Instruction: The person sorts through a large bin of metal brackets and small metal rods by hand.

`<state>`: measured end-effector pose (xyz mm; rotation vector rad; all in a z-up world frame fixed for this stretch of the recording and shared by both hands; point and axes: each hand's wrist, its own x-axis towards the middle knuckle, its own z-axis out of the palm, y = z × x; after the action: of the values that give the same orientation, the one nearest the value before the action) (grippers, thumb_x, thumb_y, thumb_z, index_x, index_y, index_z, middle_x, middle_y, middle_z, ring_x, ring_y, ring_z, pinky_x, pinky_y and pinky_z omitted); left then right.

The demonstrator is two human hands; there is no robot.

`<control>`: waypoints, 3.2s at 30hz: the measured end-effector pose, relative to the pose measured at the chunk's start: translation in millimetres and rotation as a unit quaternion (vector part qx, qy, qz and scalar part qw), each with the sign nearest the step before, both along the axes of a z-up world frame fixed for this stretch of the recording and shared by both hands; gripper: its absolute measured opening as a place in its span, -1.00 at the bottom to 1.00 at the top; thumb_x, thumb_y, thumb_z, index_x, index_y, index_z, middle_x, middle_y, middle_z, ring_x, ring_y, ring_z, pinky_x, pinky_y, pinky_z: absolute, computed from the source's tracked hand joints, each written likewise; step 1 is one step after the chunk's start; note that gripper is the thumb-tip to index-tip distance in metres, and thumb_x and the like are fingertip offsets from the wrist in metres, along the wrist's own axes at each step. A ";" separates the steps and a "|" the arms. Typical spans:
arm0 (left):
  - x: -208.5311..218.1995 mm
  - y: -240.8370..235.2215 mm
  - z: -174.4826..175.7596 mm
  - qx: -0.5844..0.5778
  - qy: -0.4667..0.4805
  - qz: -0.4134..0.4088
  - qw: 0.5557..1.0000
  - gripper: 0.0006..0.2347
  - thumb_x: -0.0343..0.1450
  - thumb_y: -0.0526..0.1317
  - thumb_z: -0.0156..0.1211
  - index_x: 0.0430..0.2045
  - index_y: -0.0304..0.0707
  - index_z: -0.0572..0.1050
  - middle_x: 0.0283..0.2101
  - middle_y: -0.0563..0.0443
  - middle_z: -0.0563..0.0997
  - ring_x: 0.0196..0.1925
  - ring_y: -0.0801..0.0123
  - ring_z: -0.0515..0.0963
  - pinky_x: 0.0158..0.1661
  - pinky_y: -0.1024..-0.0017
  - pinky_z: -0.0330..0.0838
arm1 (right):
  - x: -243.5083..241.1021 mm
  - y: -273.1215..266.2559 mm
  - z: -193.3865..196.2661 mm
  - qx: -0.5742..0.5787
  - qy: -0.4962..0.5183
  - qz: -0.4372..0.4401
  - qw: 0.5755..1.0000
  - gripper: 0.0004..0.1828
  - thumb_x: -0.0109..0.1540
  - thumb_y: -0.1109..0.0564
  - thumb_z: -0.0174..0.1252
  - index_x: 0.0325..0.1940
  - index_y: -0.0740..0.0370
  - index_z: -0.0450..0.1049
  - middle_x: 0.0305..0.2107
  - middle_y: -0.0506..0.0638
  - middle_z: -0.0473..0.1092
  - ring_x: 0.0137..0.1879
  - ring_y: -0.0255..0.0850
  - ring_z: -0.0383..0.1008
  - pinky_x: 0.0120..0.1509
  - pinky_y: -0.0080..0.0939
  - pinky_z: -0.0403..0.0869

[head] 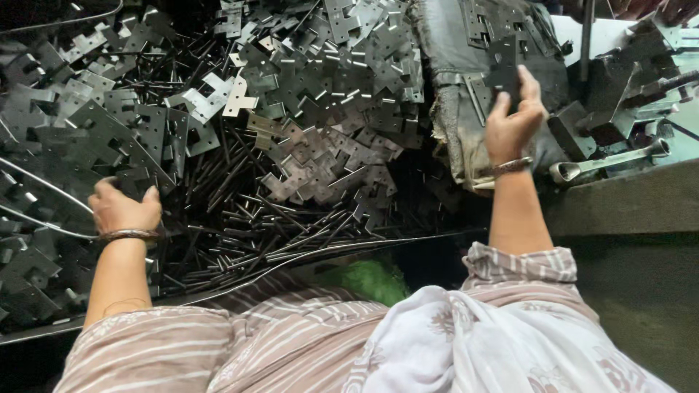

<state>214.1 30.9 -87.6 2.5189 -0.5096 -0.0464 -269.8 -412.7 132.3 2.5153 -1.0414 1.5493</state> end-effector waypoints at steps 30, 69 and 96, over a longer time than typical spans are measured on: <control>-142.3 -30.1 136.9 -0.304 0.029 -0.267 0.914 -0.85 0.42 -0.40 0.15 -0.20 -0.27 0.61 -0.17 -0.06 0.69 -0.10 0.15 0.68 -0.07 0.27 0.57 | 233.3 195.8 -51.3 -0.020 0.453 0.376 0.808 -0.51 -0.05 0.31 0.27 -0.03 0.32 0.45 0.11 0.18 0.36 0.46 0.23 0.17 0.44 0.29 0.17; -155.9 -4.3 114.4 0.089 0.152 -0.199 0.964 -0.60 0.37 0.10 0.34 -0.28 -0.33 0.64 -0.14 -0.26 0.66 -0.07 -0.04 0.65 -0.08 0.13 0.55 | 155.8 232.9 -13.5 0.716 -0.089 0.412 0.557 -0.44 0.27 0.47 0.04 0.39 0.53 0.29 0.12 0.24 0.48 0.11 -0.06 0.58 0.17 -0.07 0.59; -118.5 51.4 100.4 -0.664 0.538 -0.013 0.519 -0.71 0.48 0.01 0.27 -0.25 -0.26 0.52 -0.05 -0.18 0.69 0.00 0.13 0.69 -0.32 0.56 0.33 | -44.3 -106.3 6.5 0.043 0.374 -0.062 0.924 -0.75 0.27 0.29 0.00 -0.02 0.37 0.51 -0.21 0.43 0.49 -0.03 0.34 0.51 0.15 0.24 0.46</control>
<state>95.6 82.3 12.7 0.6035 0.0620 -0.8197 -314.1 -519.0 138.8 2.6425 -1.0984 0.4130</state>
